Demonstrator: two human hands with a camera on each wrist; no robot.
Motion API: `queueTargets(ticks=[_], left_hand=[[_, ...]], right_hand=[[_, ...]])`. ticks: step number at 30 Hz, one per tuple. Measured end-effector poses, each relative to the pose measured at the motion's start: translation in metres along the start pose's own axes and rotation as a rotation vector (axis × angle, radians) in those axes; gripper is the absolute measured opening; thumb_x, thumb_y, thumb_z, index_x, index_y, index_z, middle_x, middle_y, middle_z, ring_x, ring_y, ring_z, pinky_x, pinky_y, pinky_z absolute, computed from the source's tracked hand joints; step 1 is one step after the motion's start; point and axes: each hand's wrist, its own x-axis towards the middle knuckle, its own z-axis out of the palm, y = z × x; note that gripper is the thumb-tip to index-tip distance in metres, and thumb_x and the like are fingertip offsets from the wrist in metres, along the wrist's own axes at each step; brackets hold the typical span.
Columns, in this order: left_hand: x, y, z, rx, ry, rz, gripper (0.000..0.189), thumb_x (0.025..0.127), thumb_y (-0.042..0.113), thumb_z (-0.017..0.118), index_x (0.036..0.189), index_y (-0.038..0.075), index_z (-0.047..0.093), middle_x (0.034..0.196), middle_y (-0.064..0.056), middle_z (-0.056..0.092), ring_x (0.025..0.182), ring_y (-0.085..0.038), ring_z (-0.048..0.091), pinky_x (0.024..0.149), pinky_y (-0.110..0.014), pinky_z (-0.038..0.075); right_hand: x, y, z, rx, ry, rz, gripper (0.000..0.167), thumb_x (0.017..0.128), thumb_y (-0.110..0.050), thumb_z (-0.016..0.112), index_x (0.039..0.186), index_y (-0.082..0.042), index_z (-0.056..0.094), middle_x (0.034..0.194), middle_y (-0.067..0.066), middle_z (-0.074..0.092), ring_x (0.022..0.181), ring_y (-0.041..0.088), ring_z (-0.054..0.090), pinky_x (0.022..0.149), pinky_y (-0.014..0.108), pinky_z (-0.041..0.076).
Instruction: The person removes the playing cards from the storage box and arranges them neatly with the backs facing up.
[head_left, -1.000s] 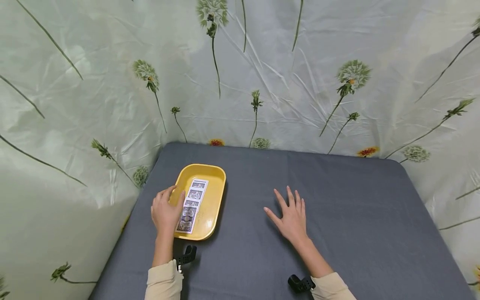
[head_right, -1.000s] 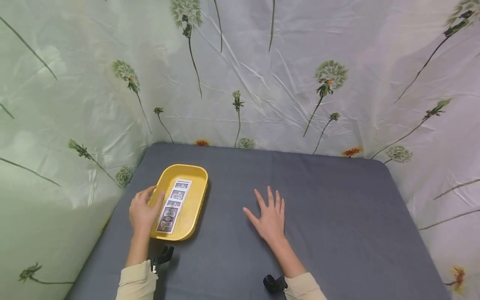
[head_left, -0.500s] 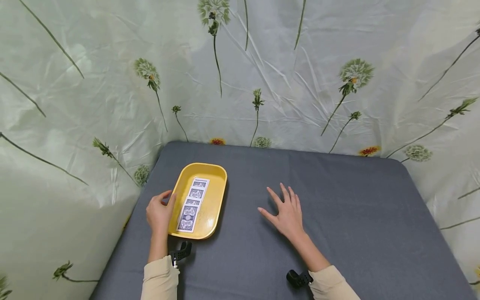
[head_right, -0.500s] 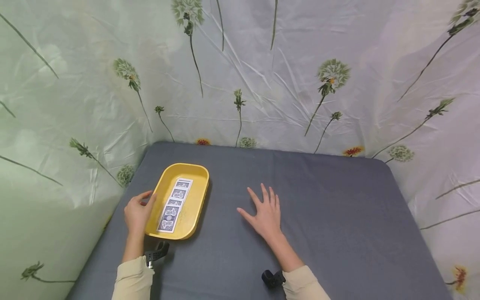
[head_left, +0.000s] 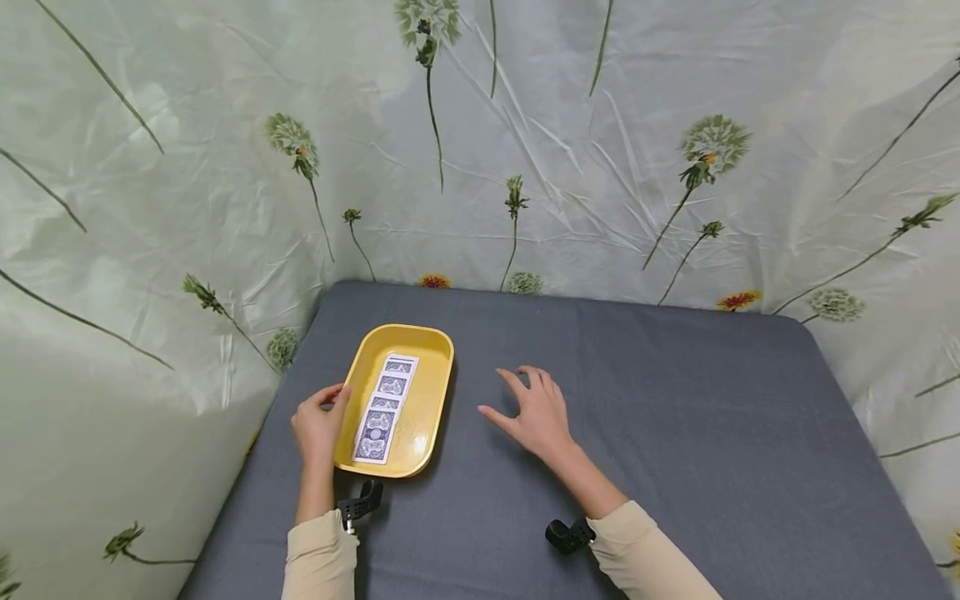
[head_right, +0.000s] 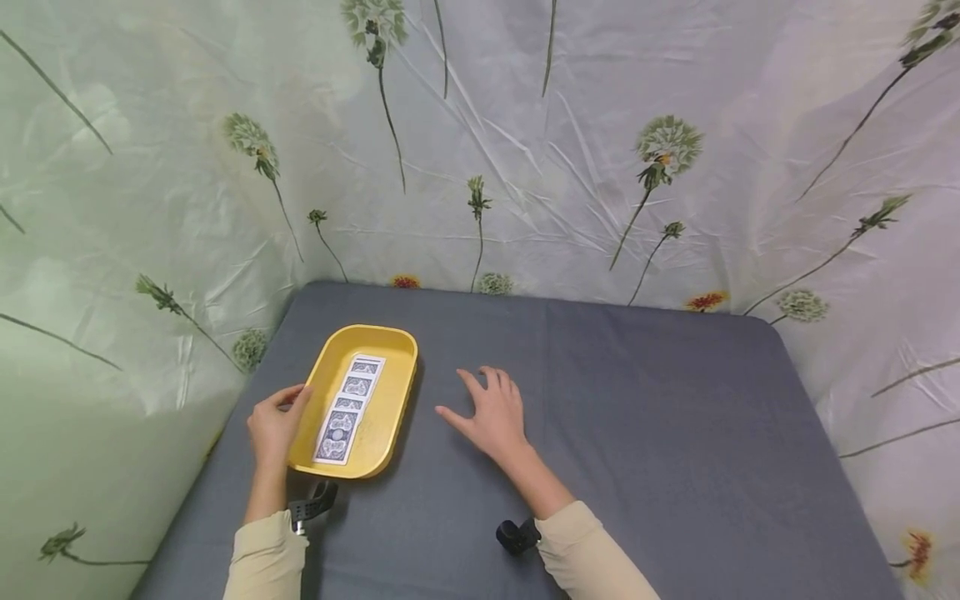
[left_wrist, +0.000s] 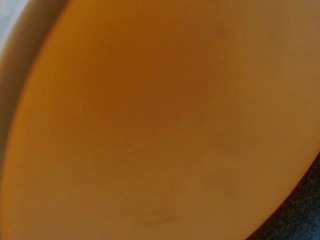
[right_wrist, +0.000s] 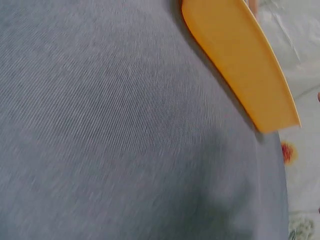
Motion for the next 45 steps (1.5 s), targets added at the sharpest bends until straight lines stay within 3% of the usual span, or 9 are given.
queueTargets(ticks=[5,10,15,22,28,33,38,41,45], left_hand=[[0.0,0.0,-0.001,0.037,-0.009,-0.065,0.04,0.085,0.047,0.06,0.103,0.012,0.07,0.097,-0.009,0.067,0.078,-0.028,0.057,0.059,-0.037,0.036],[0.0,0.0,-0.002,0.034,0.002,-0.086,0.039,0.085,0.048,0.06,0.097,0.012,0.07,0.092,-0.008,0.066,0.078,-0.028,0.058,0.062,-0.039,0.038],[0.0,0.001,-0.002,0.023,-0.007,-0.099,0.039,0.084,0.049,0.06,0.092,0.011,0.068,0.085,-0.008,0.064,0.074,-0.026,0.056,0.06,-0.036,0.036],[0.003,-0.003,0.001,-0.02,-0.009,-0.099,0.038,0.083,0.046,0.063,0.087,0.009,0.067,0.079,-0.007,0.061,0.07,-0.025,0.054,0.059,-0.031,0.033],[0.005,-0.005,-0.001,-0.046,0.018,-0.078,0.037,0.081,0.045,0.066,0.083,0.008,0.067,0.071,-0.004,0.058,0.06,-0.019,0.05,0.056,-0.03,0.034],[0.002,-0.008,0.003,-0.069,0.005,-0.061,0.035,0.08,0.043,0.068,0.08,0.008,0.068,0.066,0.0,0.057,0.059,-0.017,0.049,0.057,-0.03,0.034],[0.006,-0.014,0.005,-0.207,-0.039,-0.119,0.037,0.077,0.04,0.072,0.082,0.004,0.068,0.065,0.005,0.054,0.059,-0.011,0.048,0.056,-0.024,0.037],[0.012,-0.019,0.004,-0.347,-0.109,-0.19,0.041,0.076,0.039,0.075,0.087,0.0,0.068,0.067,0.007,0.053,0.062,-0.008,0.047,0.055,-0.021,0.038],[0.022,-0.023,-0.001,-0.449,-0.225,-0.282,0.045,0.075,0.039,0.076,0.093,-0.002,0.066,0.071,0.007,0.055,0.062,-0.006,0.051,0.055,-0.02,0.043]], right_hand=[[0.011,-0.02,0.006,-0.006,0.001,-0.08,0.057,0.076,-0.062,0.062,0.113,-0.02,0.062,0.103,0.007,0.055,0.09,0.025,0.052,0.071,0.038,0.044],[0.023,-0.041,0.013,-0.038,-0.038,-0.121,0.054,0.076,-0.064,0.06,0.103,-0.017,0.061,0.094,0.004,0.052,0.08,0.019,0.047,0.063,0.031,0.039],[0.033,-0.063,0.019,-0.061,-0.083,-0.161,0.054,0.078,-0.065,0.057,0.098,-0.015,0.059,0.089,0.002,0.049,0.075,0.017,0.043,0.062,0.029,0.035],[0.044,-0.1,0.036,-0.087,-0.086,-0.254,0.05,0.077,-0.066,0.056,0.091,-0.018,0.058,0.085,-0.002,0.05,0.076,0.015,0.045,0.066,0.029,0.035],[0.051,-0.135,0.057,-0.135,-0.232,-0.308,0.053,0.076,-0.07,0.054,0.093,-0.021,0.058,0.088,-0.003,0.054,0.082,0.014,0.049,0.068,0.029,0.037],[0.046,-0.145,0.075,-0.15,-0.37,-0.269,0.062,0.071,-0.072,0.059,0.104,-0.019,0.059,0.095,-0.001,0.056,0.088,0.014,0.049,0.07,0.029,0.036],[0.044,-0.146,0.09,-0.194,-0.452,-0.256,0.079,0.063,-0.074,0.064,0.117,-0.017,0.054,0.102,0.001,0.052,0.092,0.016,0.046,0.072,0.03,0.034],[0.046,-0.147,0.095,-0.229,-0.462,-0.268,0.088,0.057,-0.075,0.067,0.121,-0.016,0.052,0.105,0.002,0.05,0.093,0.016,0.044,0.071,0.03,0.033],[0.05,-0.149,0.099,-0.268,-0.459,-0.296,0.095,0.055,-0.077,0.067,0.125,-0.015,0.05,0.109,0.003,0.049,0.097,0.017,0.043,0.073,0.03,0.033]])
